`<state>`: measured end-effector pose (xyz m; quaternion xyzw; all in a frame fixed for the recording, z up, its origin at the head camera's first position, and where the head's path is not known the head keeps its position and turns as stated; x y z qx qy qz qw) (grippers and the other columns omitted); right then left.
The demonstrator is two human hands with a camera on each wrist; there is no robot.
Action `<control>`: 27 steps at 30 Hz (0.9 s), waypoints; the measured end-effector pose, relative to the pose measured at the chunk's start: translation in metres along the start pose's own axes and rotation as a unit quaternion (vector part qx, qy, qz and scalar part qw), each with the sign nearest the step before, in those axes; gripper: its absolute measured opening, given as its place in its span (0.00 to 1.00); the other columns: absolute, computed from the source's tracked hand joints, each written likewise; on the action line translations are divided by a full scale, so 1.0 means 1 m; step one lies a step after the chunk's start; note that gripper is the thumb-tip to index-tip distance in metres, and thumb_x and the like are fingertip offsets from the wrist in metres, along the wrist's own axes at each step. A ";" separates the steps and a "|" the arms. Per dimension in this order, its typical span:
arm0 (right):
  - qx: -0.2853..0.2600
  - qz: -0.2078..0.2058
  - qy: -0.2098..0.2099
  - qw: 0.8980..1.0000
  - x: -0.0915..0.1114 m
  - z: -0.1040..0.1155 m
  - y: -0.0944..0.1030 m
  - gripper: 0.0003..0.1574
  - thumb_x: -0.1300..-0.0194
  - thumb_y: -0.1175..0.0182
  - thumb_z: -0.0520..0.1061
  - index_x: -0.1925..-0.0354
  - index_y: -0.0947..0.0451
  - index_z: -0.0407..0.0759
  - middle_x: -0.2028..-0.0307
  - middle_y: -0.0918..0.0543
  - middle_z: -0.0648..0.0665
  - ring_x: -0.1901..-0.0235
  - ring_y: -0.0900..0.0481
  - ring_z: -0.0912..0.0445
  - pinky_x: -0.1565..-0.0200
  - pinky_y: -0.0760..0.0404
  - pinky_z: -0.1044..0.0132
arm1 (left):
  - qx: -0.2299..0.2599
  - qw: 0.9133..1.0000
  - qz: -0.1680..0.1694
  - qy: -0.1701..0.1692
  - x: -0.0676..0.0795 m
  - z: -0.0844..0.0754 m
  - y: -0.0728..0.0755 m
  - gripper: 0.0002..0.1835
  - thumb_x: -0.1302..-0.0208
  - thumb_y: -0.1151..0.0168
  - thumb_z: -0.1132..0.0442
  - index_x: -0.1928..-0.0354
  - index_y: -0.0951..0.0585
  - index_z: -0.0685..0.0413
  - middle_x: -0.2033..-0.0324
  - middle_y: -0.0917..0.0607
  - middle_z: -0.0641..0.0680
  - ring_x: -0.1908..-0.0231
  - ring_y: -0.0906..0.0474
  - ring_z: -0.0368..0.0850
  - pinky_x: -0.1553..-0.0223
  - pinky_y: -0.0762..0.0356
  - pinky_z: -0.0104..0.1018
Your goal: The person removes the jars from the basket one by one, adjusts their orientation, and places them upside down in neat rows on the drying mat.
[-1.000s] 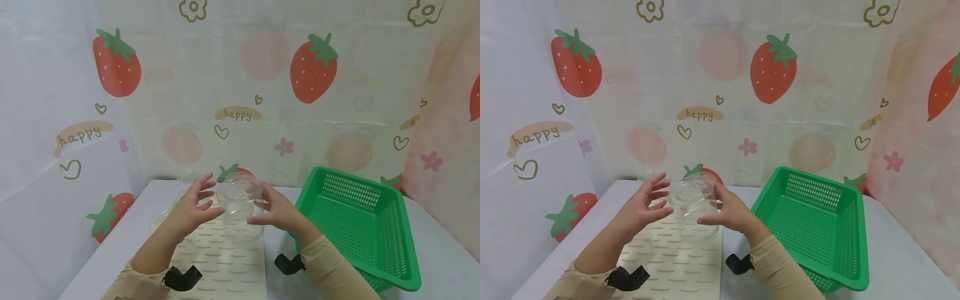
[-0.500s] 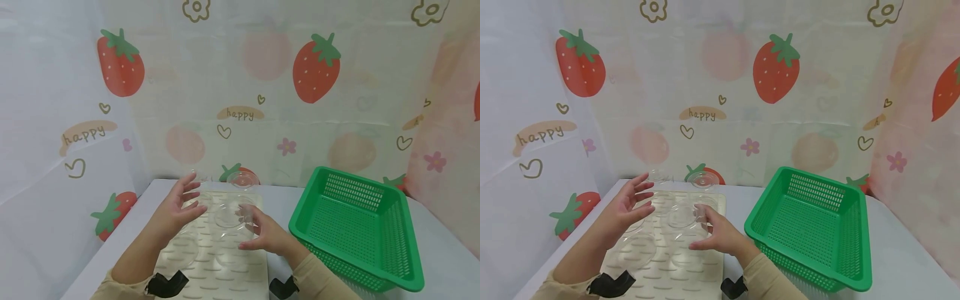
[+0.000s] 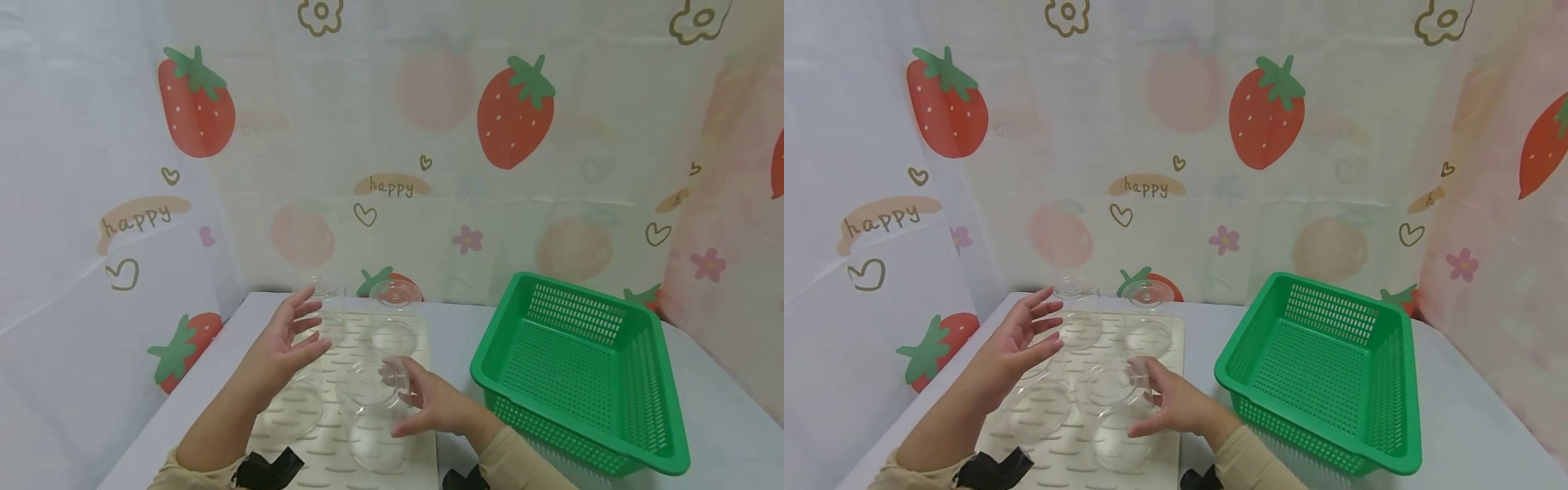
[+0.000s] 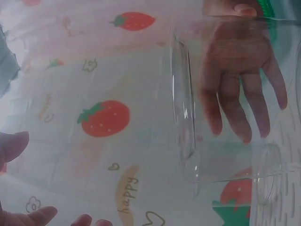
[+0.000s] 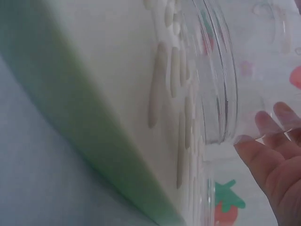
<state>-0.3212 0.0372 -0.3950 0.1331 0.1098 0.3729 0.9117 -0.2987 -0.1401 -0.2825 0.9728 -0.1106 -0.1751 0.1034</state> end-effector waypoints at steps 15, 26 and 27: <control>-0.037 0.031 -0.006 0.999 0.001 -0.012 -0.001 0.57 0.56 0.30 0.32 0.34 0.50 0.50 0.36 0.40 0.39 0.37 0.41 0.41 0.45 0.29 0.63 | 0.008 1.000 0.011 0.004 0.000 0.005 -0.003 0.40 0.40 0.40 0.63 0.31 0.50 0.46 0.36 0.43 0.57 0.37 0.45 0.57 0.40 0.41 0.54; 0.026 0.006 -0.016 1.000 0.011 0.004 0.013 0.62 0.53 0.29 0.39 0.30 0.57 0.53 0.33 0.46 0.41 0.36 0.41 0.46 0.39 0.37 0.53 | -0.016 1.000 0.014 0.018 -0.001 0.010 -0.001 0.38 0.39 0.41 0.59 0.31 0.50 0.43 0.35 0.43 0.56 0.36 0.45 0.59 0.44 0.36 0.57; 0.036 0.000 -0.010 0.999 0.013 0.009 0.016 0.61 0.52 0.29 0.41 0.30 0.57 0.53 0.33 0.46 0.41 0.36 0.41 0.45 0.39 0.38 0.54 | -0.017 1.000 0.015 0.016 -0.001 0.009 0.000 0.38 0.39 0.41 0.59 0.31 0.50 0.43 0.35 0.43 0.56 0.36 0.45 0.59 0.44 0.36 0.57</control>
Point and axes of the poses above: each hand's wrist, its own x-axis away from the middle knuckle, its own y-axis out of the back of the hand, z = x × y, the point moved 9 cm from there along -x, towards the middle knuckle
